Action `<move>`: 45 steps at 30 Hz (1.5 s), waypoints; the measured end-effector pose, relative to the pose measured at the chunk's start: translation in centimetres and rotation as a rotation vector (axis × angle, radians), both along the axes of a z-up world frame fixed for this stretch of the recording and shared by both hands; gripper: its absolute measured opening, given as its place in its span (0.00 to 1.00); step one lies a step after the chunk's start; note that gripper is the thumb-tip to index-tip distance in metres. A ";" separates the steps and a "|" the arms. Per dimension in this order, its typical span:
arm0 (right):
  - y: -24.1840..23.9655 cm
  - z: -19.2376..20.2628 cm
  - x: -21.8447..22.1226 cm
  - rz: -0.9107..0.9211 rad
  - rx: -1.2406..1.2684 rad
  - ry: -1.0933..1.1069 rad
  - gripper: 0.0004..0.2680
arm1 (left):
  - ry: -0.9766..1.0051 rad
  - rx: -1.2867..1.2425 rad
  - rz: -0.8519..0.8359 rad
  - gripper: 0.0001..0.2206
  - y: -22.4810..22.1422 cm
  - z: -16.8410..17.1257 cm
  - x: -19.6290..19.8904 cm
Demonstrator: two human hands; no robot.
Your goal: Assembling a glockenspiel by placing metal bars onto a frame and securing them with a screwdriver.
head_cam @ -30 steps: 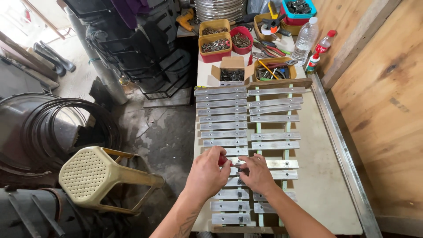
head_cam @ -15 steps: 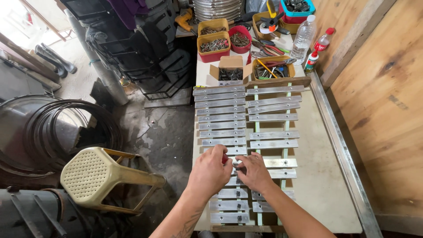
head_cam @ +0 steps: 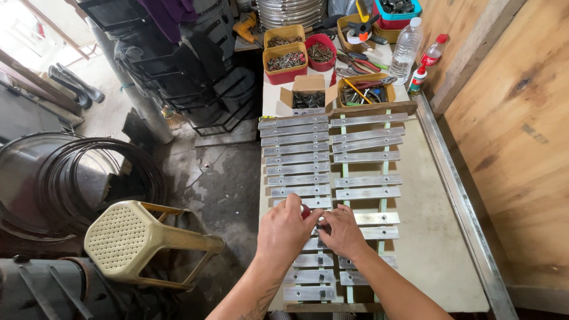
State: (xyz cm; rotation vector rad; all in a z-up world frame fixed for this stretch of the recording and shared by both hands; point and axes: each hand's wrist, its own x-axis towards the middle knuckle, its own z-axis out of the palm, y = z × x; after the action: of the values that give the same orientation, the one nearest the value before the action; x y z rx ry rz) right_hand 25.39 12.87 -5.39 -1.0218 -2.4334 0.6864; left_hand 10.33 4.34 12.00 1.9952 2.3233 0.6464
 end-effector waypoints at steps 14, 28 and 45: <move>-0.1 0.1 0.1 -0.045 0.193 0.074 0.08 | -0.094 -0.268 0.084 0.18 0.9 2.2 0.4; 2.9 0.8 1.6 0.148 -0.018 0.180 0.04 | -0.138 -0.186 -0.041 0.12 1.8 2.7 1.1; 3.5 0.0 1.0 0.196 -0.079 0.078 0.05 | -0.166 -0.196 -0.105 0.11 2.1 3.0 1.0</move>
State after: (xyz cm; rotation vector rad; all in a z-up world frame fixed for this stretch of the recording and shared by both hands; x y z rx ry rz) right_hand 26.35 16.41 -5.43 -0.7755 -2.4758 0.8762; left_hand 11.28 6.40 14.98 1.8850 2.0840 0.5323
